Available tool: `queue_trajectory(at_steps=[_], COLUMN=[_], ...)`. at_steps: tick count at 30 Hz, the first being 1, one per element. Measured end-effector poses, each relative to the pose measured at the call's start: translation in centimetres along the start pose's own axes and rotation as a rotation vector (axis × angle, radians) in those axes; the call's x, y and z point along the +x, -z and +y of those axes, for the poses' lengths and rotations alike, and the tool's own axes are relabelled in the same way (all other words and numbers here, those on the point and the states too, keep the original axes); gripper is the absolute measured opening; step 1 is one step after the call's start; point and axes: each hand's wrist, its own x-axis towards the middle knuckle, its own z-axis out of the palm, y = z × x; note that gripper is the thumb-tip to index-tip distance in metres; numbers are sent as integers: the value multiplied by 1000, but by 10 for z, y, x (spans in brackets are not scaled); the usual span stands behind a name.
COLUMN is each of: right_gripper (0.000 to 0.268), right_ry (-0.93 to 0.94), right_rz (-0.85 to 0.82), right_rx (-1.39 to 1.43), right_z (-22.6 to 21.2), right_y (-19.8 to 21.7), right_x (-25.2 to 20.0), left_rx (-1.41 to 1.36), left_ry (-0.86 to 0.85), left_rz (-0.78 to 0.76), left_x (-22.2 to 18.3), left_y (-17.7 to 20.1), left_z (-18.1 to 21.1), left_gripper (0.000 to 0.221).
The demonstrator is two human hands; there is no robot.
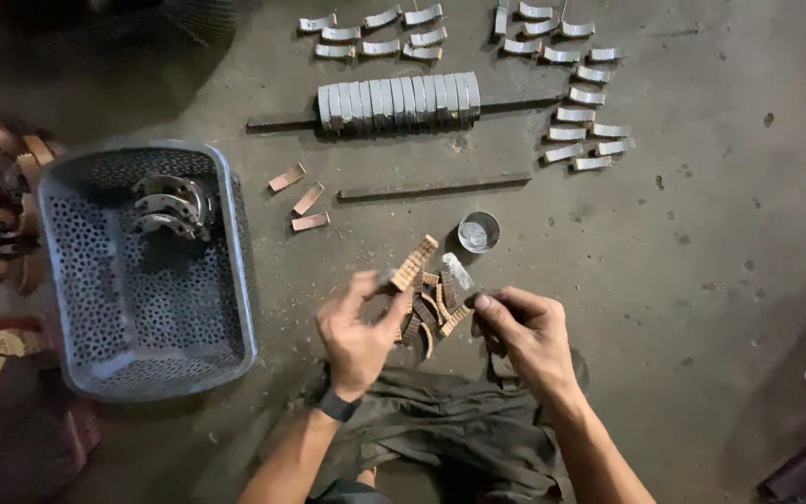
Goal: Applying a white substance or paste to metal curved parts using a small spatula.
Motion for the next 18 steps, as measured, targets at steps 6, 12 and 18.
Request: queue_trajectory(at_steps=[6, 12, 18], right_gripper=[28, 21, 16], right_ry=[-147, -122, 241], right_rz=[-100, -109, 39], right_rx=[25, -176, -473], right_z=[-1, -18, -27], right_y=[-3, 7, 13], right_x=[3, 18, 4], left_rx=[196, 183, 147], left_ry=[-352, -379, -298], left_rz=[-32, -39, -41], left_x=[-3, -5, -3], left_y=[-9, -9, -7], left_z=[23, 22, 13], left_gripper=[28, 27, 23])
